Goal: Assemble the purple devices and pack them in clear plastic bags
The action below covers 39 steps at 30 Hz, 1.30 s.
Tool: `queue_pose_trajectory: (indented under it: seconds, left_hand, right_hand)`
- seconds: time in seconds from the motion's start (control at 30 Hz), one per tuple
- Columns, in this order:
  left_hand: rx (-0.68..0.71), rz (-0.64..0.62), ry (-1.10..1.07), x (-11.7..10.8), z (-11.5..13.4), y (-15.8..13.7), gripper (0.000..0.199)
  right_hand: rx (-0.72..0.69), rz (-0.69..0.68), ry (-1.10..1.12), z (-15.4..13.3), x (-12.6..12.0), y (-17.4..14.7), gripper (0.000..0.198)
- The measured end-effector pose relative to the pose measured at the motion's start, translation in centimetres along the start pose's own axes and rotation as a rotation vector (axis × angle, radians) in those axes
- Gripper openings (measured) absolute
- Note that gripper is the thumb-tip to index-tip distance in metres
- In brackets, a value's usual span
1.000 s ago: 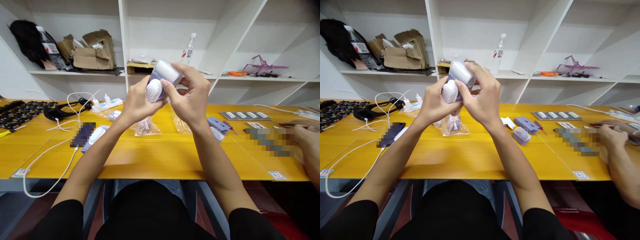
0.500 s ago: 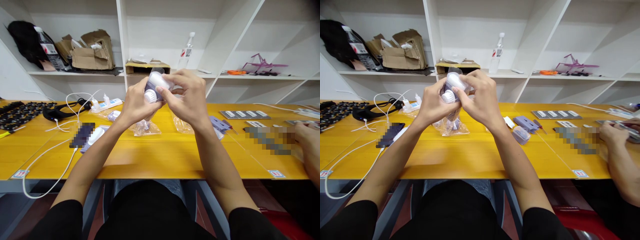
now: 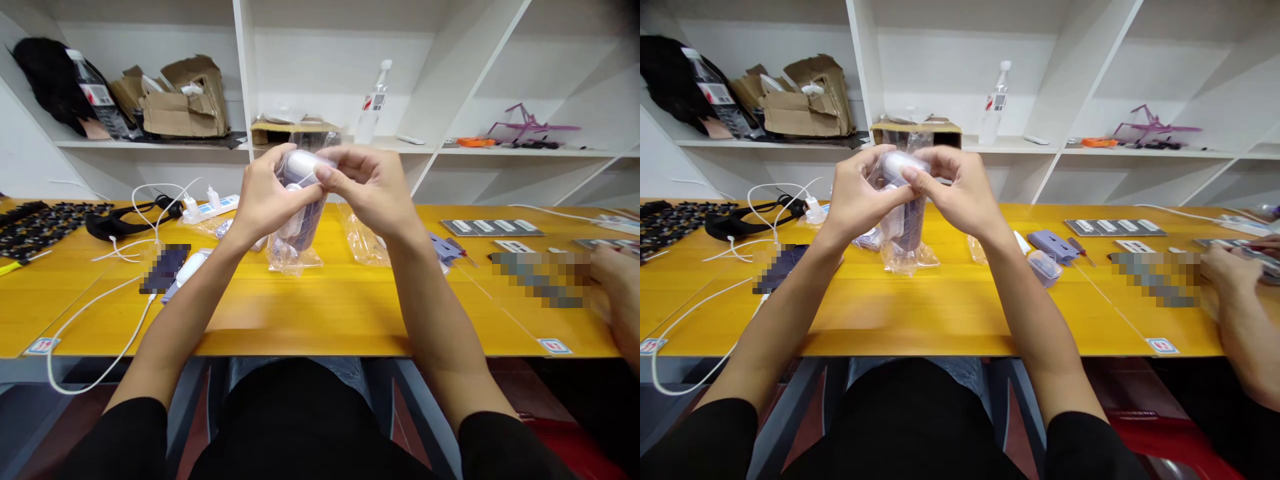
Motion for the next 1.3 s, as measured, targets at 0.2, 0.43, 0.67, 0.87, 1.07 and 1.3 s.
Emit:
queue_pose_trajectory:
  seconds: [0.2, 0.43, 0.67, 0.87, 1.07, 1.3]
  left_hand:
    - [-0.008, 0.056, -0.069, 1.2, -1.1, -0.3, 0.045]
    - [0.018, 0.014, -0.076, 0.9, -1.3, 0.1, 0.058]
    - [-0.091, -0.261, -0.152, -2.6, 1.1, 0.3, 0.074]
    - [-0.153, -0.401, -0.217, -4.9, 1.0, 0.7, 0.059]
    - [-0.132, -0.294, -0.104, -4.8, 0.5, 0.9, 0.038]
    - [-0.115, -0.168, -0.032, -3.9, 0.0, 1.0, 0.042]
  right_hand:
    - [-0.007, 0.101, 0.007, 2.0, 2.0, -0.5, 0.057]
    - [-0.061, 0.165, 0.038, 1.7, 2.8, -1.2, 0.052]
    - [0.076, 0.221, 0.03, 0.0, 1.0, -0.5, 0.063]
    - [0.049, 0.25, -0.013, 0.5, -0.4, 0.0, 0.061]
    - [0.055, 0.172, -0.056, 1.0, -0.9, 0.1, 0.066]
    - [0.119, 0.054, 0.054, 0.6, -1.2, 0.3, 0.065]
Point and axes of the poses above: each hand's wrist, its own y-axis towards the middle knuckle, its own x-axis out of the palm, z = x × y, the point moved 2 cm from there along y, towards the middle knuckle, and after that the axes turned 13 degrees about y, right-handed, at the moved point
